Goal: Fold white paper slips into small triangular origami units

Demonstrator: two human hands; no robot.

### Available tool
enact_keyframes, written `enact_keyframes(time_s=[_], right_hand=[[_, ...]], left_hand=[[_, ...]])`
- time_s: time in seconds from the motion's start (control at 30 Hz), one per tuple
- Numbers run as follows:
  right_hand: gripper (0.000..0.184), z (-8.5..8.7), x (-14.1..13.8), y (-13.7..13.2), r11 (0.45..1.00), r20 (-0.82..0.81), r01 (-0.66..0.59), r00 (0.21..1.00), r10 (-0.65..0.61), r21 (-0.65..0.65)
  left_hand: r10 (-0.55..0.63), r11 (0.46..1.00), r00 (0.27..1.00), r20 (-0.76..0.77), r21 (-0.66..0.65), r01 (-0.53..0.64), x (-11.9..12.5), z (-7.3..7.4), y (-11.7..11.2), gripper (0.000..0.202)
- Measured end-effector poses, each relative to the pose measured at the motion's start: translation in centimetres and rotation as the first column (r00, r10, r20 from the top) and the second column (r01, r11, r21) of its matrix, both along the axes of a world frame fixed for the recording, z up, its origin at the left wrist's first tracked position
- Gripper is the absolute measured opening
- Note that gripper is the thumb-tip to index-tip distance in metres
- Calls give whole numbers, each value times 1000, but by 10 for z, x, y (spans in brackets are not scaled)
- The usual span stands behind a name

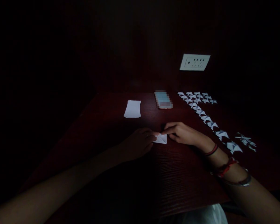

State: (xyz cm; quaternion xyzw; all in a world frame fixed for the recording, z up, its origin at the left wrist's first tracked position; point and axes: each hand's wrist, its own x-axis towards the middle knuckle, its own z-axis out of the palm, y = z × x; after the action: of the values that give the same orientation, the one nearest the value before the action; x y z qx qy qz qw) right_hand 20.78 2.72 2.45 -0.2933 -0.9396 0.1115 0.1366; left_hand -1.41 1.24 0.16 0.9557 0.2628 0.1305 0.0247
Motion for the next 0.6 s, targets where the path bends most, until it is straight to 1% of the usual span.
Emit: enact_keyframes(time_s=[0.1, 0.17, 0.27, 0.4, 0.6], right_hand=[[31, 3, -2, -2, 999, 73, 17, 997, -20, 40], [32, 4, -2, -4, 998, 95, 22, 995, -27, 55], [33, 4, -3, -5, 997, 116, 26, 993, -35, 77], [29, 3, -5, -4, 992, 170, 20, 985, -41, 121], [26, 7, -3, -4, 990, 159, 27, 986, -49, 141]], left_hand=[[21, 999, 1000, -5, 25, -21, -1, 1, -1, 23], [25, 999, 1000, 3, 38, -25, -1, 1, -1, 23], [22, 999, 1000, 15, 40, -22, -1, 0, -1, 23], [23, 999, 1000, 3, 31, -23, -2, 1, -2, 23], [46, 997, 999, -10, 66, -45, 0, 2, -4, 22]])
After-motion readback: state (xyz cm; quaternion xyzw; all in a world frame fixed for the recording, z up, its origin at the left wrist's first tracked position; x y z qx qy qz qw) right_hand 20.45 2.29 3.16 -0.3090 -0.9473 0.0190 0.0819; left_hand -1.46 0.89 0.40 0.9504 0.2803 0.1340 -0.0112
